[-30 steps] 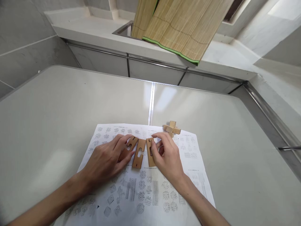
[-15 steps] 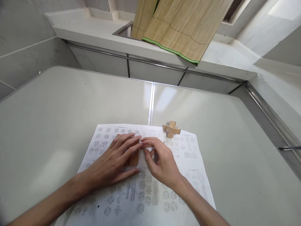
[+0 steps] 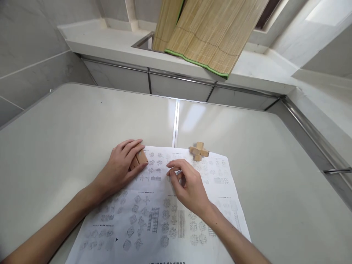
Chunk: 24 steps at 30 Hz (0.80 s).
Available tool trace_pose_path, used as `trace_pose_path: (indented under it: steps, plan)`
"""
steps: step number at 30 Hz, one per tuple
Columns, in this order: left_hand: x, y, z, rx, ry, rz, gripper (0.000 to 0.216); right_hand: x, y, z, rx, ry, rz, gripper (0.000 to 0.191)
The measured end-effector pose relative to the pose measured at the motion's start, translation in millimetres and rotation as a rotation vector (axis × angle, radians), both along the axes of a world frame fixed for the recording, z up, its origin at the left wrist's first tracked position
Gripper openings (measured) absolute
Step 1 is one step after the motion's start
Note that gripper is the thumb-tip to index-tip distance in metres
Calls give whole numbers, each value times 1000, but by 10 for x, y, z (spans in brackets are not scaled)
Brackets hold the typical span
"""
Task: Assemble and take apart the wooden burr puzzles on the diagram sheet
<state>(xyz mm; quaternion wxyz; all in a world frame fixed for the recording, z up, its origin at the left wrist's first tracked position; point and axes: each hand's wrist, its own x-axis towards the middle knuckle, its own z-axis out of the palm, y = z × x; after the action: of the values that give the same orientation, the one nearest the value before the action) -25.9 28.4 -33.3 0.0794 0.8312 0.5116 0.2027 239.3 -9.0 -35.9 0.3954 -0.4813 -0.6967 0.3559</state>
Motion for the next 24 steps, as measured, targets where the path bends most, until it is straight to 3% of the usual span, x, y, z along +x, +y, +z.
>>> trace_pose_path:
  steps: [9,18,24]
  plan:
    - [-92,80,42,77,16,38,43,7,-7,13,-96,44,-16,13]
    - [123,-112,187,213,-47,-284,9,-10,16,81,-170,83,-24,15]
    - [212,-225,143,278,-58,-407,31,-13,22,79,-183,92,-19,15]
